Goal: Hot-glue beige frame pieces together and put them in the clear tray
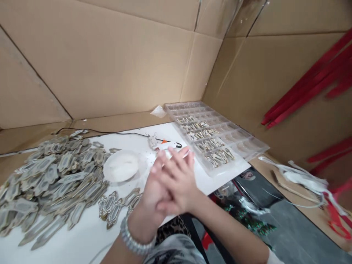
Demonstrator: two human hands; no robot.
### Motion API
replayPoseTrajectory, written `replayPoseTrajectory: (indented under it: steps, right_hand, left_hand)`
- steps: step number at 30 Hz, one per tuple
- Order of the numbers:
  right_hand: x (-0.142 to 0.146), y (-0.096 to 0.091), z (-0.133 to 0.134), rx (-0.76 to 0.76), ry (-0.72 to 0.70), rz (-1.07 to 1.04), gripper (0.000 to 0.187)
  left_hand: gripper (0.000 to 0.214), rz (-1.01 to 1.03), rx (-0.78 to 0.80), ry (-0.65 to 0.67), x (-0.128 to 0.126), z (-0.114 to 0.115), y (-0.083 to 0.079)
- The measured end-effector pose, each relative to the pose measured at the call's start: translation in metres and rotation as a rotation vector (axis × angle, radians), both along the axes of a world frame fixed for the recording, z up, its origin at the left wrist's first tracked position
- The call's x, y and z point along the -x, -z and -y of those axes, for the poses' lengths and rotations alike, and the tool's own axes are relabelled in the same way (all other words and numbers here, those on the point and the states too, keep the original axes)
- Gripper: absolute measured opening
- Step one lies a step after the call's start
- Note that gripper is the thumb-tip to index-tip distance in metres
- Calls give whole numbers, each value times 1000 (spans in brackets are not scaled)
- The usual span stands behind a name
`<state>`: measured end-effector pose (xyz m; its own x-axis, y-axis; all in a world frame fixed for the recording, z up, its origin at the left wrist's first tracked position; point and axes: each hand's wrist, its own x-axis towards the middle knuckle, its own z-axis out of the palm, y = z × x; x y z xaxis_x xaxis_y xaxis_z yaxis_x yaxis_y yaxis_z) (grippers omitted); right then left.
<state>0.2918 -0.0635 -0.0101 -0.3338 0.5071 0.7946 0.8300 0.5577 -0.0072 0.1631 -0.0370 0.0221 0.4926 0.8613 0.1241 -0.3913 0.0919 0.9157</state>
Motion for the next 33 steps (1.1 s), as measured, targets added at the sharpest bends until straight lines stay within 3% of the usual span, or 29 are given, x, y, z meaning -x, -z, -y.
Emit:
replayPoseTrajectory:
  steps: [2,4,6,8,10,13,15,18,23,29,33]
  right_hand:
    - [-5,12,-2,130,248,-82,53]
    - [-15,23,-5,175,367,-161,40]
    - [-18,30,-3,183,260,-181,31]
    - [-7,34,4,247,43,-157,27]
    - [14,38,11,326,-87,-106,23]
    - [50,46,14,399,-174,-60,21]
    - [67,53,11,440,-227,-30,21]
    - [75,61,7,476,-282,1,21]
    - [55,66,11,449,-223,-34,15]
    - [20,63,26,506,-129,-27,18]
    - [14,61,33,537,-129,-64,18]
  left_hand:
    - [62,-48,7,68,23,20,9]
    - [53,-96,62,89,57,42,21]
    - [43,-275,33,-89,96,63,36]
    - [36,-619,-88,-441,129,75,52]
    - [32,-983,-247,-698,154,78,66]
    - [23,-1217,-701,-788,174,71,81]
    - [21,-1253,-969,-761,178,64,88]
    - [28,-1344,-1142,-685,176,61,96]
    - [30,-1398,-1132,-633,159,66,102]
    - [26,-1324,-1120,-593,143,65,99]
    - [25,-1300,-1112,-600,142,61,96]
